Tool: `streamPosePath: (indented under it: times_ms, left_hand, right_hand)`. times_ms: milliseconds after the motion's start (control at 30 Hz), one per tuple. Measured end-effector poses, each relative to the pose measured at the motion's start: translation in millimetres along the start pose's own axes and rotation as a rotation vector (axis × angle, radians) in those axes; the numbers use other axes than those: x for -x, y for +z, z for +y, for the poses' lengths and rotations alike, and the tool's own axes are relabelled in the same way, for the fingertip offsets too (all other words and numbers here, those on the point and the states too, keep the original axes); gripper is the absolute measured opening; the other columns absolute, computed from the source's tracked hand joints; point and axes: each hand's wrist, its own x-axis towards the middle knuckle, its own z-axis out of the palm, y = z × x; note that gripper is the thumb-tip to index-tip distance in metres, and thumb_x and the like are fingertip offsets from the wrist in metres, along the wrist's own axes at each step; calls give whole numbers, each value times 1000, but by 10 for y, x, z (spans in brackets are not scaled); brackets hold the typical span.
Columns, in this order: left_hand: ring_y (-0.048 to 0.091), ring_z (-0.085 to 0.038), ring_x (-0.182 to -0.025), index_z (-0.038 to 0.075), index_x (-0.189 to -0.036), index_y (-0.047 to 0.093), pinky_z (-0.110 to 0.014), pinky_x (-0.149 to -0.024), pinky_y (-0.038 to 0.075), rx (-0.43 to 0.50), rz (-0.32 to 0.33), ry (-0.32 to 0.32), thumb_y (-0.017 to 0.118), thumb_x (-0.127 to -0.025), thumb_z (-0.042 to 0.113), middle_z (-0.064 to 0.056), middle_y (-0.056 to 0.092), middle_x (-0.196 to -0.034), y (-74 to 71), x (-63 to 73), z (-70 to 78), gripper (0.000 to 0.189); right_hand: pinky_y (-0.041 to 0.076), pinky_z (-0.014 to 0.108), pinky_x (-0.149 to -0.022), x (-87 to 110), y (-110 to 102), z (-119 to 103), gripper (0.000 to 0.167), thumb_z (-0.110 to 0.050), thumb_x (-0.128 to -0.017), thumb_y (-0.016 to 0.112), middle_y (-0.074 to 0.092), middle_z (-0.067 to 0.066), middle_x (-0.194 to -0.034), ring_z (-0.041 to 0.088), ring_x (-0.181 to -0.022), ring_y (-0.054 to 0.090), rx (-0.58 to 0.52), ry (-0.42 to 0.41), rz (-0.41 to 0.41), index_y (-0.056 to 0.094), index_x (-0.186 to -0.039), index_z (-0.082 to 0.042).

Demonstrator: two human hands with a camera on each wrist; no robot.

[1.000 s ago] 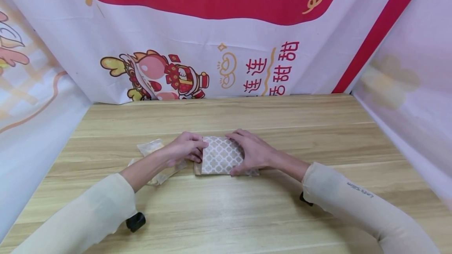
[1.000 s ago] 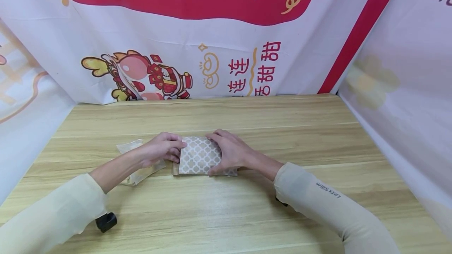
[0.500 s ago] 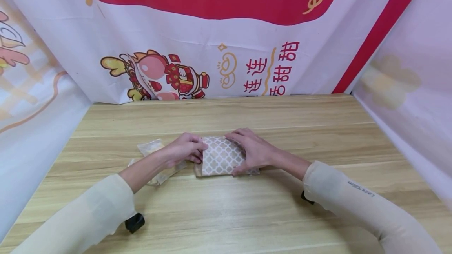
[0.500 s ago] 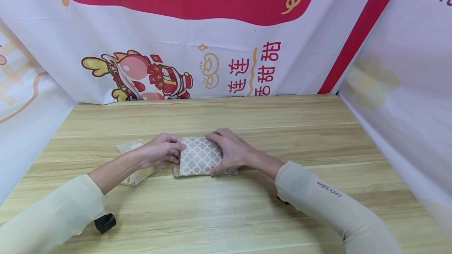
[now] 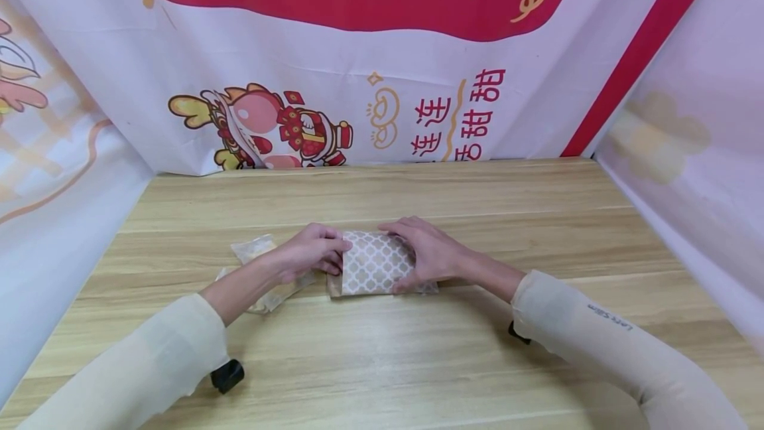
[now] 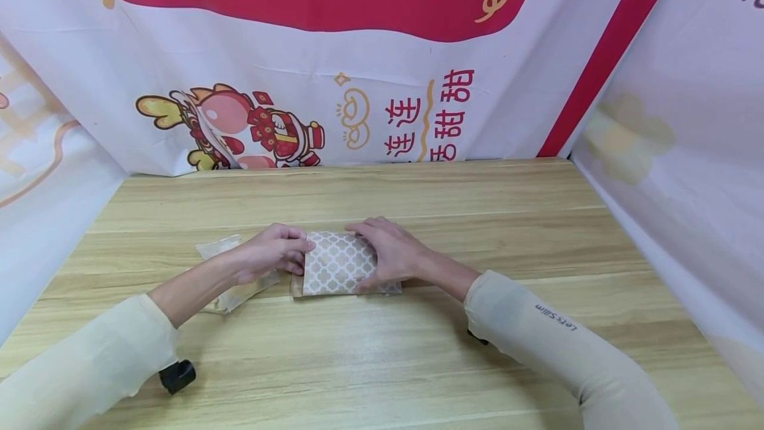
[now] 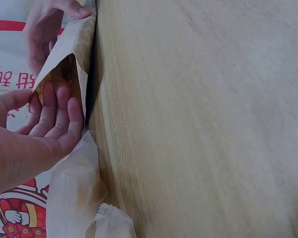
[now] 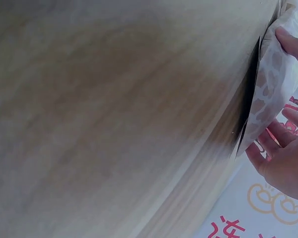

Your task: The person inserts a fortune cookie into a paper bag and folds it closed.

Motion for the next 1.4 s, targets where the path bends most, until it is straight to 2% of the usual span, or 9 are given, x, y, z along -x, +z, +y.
streamPosePath:
  times_ms: [200,433,700,867,1067,1233,1400]
  left_hand:
    - [65,-16,-76,3,-86,61,-28,-73,60,-5,-4,9,57,-104,7,-6,63,-82,-14,8,6,19]
    - [66,-17,-78,2,-94,65,-28,-75,60,-20,12,-11,60,-103,9,-7,67,-86,-30,17,10,13]
    - [68,-20,-86,-3,-106,64,-30,-79,60,-77,-31,24,60,-104,10,-11,69,-94,-91,78,21,14]
    - [69,-20,-87,-3,-108,63,-30,-80,61,-84,-57,41,59,-104,8,-10,70,-96,-120,115,8,12]
    - [70,-22,-89,-3,-110,64,-33,-82,61,-106,-38,58,61,-103,6,-12,72,-98,-183,167,-7,12]
    - [70,-23,-90,-7,-116,62,-38,-86,62,-140,-18,85,64,-101,6,-19,72,-103,-252,213,-10,21]
    - [70,-26,-90,-9,-117,62,-40,-83,62,-182,23,121,65,-101,7,-22,71,-103,-315,245,-15,23]
  right_hand:
    - [45,46,-113,7,3,2,107,-42,-61,98,61,10,-140,27,-128,55,-10,5,9,50,-150,-7]
    - [45,46,-113,2,14,8,105,-40,-61,99,61,10,-140,26,-128,55,-25,3,20,52,-148,-7]
    - [44,46,-115,7,10,6,103,-40,-62,99,61,10,-140,27,-130,55,-30,2,18,53,-148,-7]
    - [44,46,-115,9,7,3,103,-40,-61,99,61,9,-139,27,-129,55,-27,-1,18,53,-147,-7]
    - [44,47,-114,12,9,2,104,-40,-61,99,61,10,-140,27,-129,55,-26,9,13,52,-148,-7]
    - [45,46,-114,16,9,-3,104,-40,-61,99,62,10,-138,26,-127,56,-27,11,12,52,-148,-7]
    - [44,47,-114,14,9,-4,104,-40,-61,99,62,10,-138,27,-128,56,-27,11,12,52,-148,-8]
